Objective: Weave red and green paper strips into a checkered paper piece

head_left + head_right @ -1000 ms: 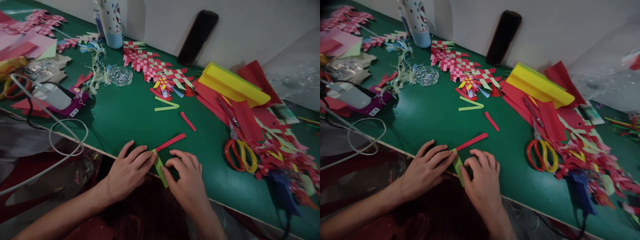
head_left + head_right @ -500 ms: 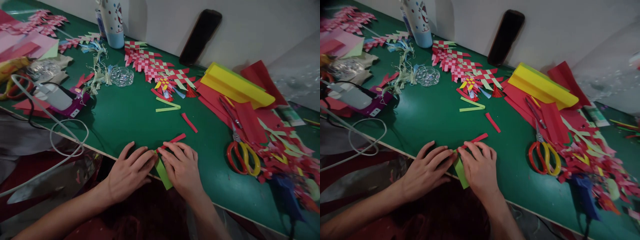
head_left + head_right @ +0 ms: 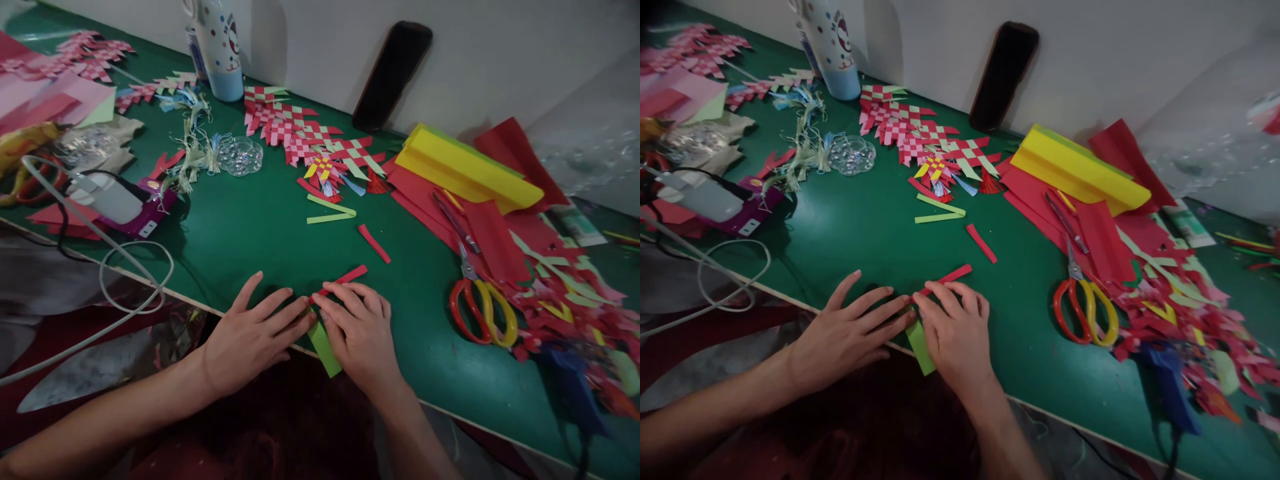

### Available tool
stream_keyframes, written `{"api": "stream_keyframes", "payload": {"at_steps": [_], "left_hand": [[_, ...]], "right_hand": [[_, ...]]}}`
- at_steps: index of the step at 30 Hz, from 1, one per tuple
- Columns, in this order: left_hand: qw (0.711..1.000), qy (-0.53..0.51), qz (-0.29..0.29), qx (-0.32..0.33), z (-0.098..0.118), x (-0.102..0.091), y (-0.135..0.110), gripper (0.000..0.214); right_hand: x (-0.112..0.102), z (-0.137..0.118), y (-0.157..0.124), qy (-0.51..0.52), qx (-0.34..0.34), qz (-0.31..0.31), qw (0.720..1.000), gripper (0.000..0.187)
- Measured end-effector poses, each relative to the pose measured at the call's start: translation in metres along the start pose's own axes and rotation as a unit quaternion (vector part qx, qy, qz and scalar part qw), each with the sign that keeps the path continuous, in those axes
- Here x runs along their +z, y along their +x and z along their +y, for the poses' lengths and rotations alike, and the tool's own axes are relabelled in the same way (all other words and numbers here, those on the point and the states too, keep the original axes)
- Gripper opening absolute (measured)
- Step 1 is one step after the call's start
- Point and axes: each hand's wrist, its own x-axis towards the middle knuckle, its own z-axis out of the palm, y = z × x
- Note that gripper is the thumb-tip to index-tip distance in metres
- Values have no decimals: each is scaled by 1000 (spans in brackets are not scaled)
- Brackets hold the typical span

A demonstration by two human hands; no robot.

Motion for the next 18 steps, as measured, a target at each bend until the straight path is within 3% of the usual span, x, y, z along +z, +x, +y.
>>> {"api": "stream_keyframes", "payload": {"at_steps": [8, 13, 18], "left_hand": [[1000, 15, -7, 8, -2, 2, -3, 73], [1000, 11, -10, 8, -3, 3, -4, 74], [1000, 6, -9, 10, -3, 4, -5, 74]], "right_hand": [[-9, 8, -17, 31, -5, 70, 997, 31], [-18, -7, -37, 51, -80, 29, 995, 25], [-12, -12, -51, 25, -81, 16, 996, 24]]}}
